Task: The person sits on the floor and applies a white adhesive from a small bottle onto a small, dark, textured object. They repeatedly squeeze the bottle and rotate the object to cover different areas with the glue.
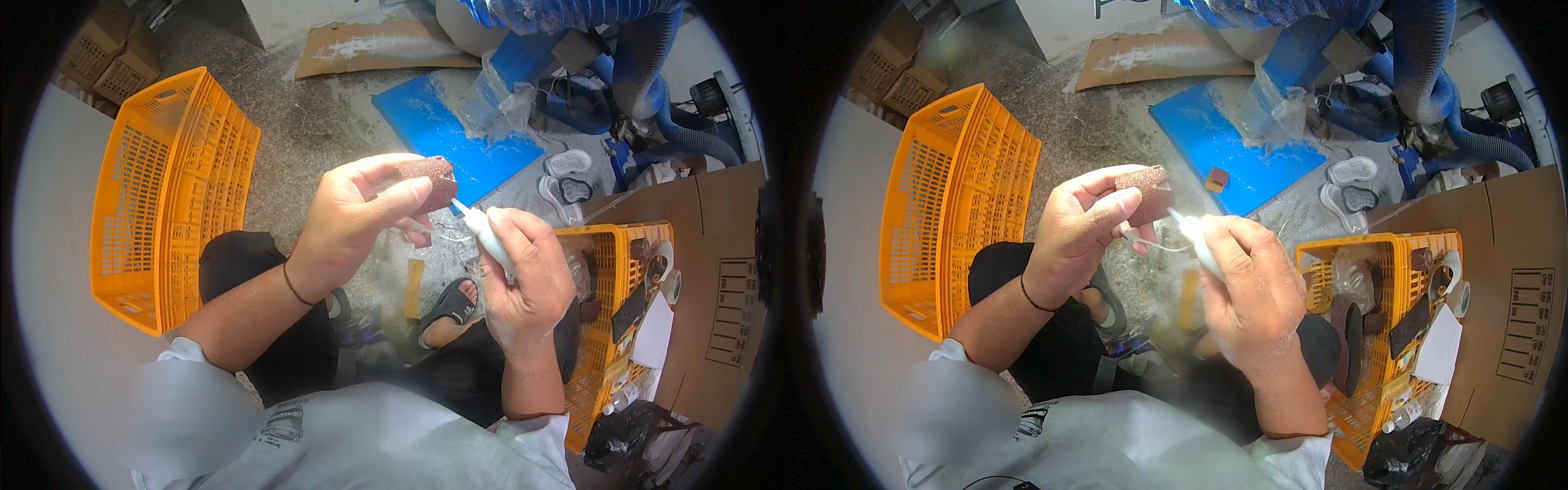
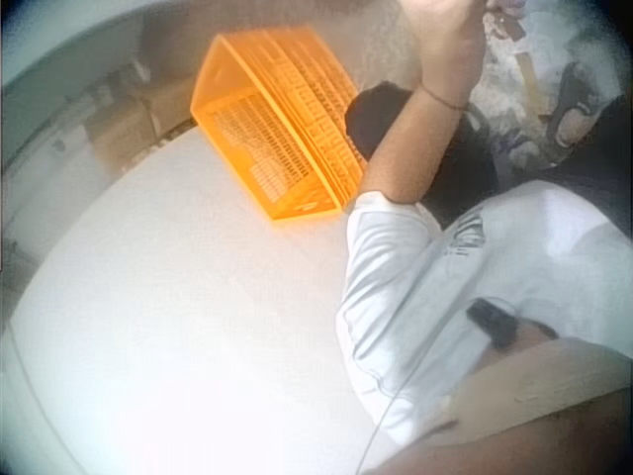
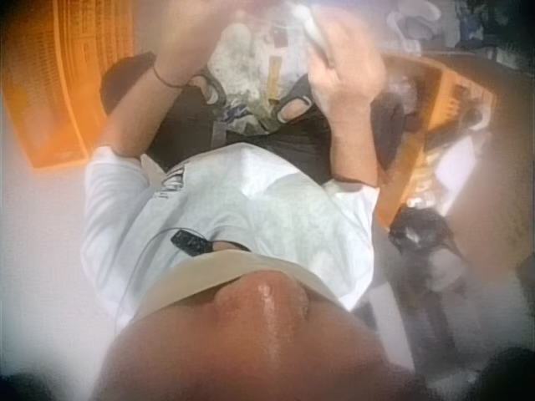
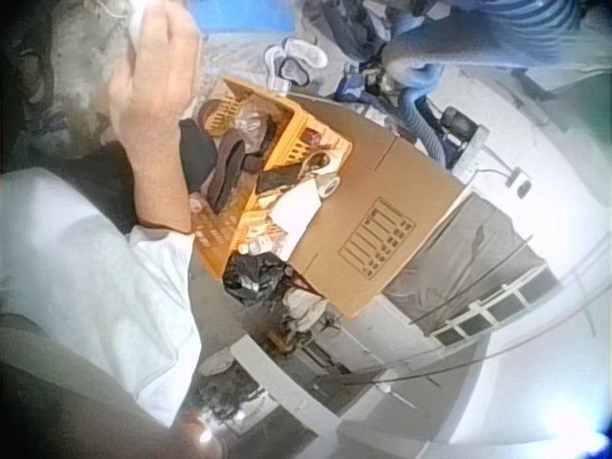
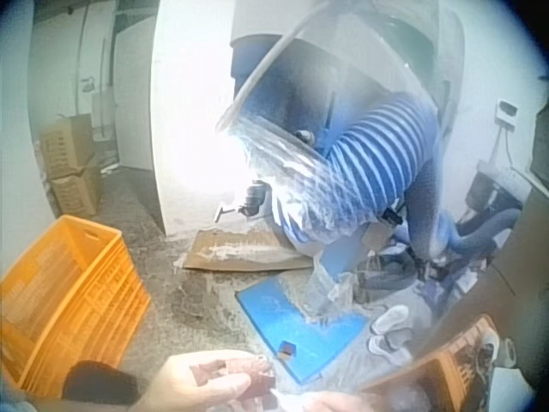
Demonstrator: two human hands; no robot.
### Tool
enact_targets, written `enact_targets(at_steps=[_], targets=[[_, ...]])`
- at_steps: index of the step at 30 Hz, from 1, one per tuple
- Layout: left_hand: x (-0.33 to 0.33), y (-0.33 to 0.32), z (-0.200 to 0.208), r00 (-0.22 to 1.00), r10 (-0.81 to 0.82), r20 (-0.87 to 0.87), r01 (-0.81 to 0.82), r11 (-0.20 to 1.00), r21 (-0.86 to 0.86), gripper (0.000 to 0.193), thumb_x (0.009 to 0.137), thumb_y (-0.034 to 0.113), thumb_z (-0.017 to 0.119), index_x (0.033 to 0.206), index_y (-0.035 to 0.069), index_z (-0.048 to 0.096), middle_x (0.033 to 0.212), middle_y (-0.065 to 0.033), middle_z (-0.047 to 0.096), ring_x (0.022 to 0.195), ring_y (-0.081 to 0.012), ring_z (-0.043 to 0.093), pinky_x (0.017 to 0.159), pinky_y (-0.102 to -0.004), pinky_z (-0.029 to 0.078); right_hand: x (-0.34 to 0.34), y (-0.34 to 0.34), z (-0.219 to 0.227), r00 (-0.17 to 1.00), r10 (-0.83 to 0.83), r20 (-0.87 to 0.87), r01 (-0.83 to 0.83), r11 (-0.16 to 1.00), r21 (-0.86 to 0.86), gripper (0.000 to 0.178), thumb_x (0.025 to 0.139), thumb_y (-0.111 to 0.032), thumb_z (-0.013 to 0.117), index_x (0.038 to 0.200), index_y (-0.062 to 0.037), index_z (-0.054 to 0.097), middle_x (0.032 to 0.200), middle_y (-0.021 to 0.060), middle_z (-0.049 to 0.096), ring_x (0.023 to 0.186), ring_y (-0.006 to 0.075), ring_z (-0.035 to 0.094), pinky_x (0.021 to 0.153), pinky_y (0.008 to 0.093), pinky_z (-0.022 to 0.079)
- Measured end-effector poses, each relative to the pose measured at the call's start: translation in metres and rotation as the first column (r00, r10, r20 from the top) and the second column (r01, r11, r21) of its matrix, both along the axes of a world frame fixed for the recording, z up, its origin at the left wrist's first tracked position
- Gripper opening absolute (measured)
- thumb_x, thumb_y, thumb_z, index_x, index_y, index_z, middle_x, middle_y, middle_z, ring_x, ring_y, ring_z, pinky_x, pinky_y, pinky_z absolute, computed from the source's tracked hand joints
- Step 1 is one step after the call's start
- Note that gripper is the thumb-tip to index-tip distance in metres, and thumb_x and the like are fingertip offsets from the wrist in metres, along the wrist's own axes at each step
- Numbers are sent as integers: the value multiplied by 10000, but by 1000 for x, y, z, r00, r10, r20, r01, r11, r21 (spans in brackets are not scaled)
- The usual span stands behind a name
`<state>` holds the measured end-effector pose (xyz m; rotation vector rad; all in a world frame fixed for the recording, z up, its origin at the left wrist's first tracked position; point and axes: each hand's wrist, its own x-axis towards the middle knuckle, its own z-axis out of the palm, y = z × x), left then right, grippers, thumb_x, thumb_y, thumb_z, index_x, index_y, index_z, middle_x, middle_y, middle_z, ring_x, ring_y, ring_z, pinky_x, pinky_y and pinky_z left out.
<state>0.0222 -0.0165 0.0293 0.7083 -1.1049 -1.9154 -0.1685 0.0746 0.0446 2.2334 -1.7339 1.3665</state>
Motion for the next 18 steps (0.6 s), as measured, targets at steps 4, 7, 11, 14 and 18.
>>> enact_targets(at_steps=[4, 7, 11, 14, 18], targets=[[0, 0, 1, 1000, 11, 14, -11, 1000, -23, 337, 976, 138, 681, 1242, -64, 636, 1108, -129, 715, 874, -151, 703, 724, -291, 621, 0, -1, 0, 1000, 11, -9, -12, 1000, -14, 393, 747, 117, 772, 1118, -7, 728, 1068, 155, 704, 925, 272, 708, 813, 336, 567], [0, 1, 1, 999, 23, 31, -21, 998, -52, 342, 967, 119, 691, 1250, -60, 625, 1110, -129, 716, 889, -154, 707, 721, -290, 625, 0, -1, 0, 1000, 12, -13, -13, 1000, -12, 391, 748, 115, 771, 1117, -5, 727, 1068, 156, 704, 924, 273, 709, 811, 337, 568], [0, 2, 1, 998, 44, 47, -41, 997, -59, 350, 958, 107, 703, 1256, -56, 618, 1119, -135, 716, 910, -157, 713, 717, -282, 626, 0, 0, 0, 1000, 17, -19, -17, 1000, 1, 390, 742, 114, 765, 1111, -4, 725, 1064, 159, 703, 921, 281, 710, 808, 339, 569], [-1, 4, 1, 998, 55, 30, -53, 996, -70, 360, 958, 118, 705, 1260, -58, 617, 1126, -142, 716, 912, -160, 716, 726, -296, 630, -1, -1, -1, 999, 21, -32, -21, 1000, 10, 387, 737, 115, 756, 1104, -5, 726, 1056, 157, 703, 917, 284, 710, 801, 337, 567], [3, -1, 1, 989, 24, 144, -9, 995, -101, 367, 972, 126, 683, 1283, -55, 608, 1151, -154, 713, 943, -173, 721, 734, -302, 623, -4, -2, -2, 997, -6, -76, 6, 1000, 8, 403, 693, 100, 743, 1086, 12, 715, 1030, 152, 693, 908, 299, 702, 790, 366, 567]])
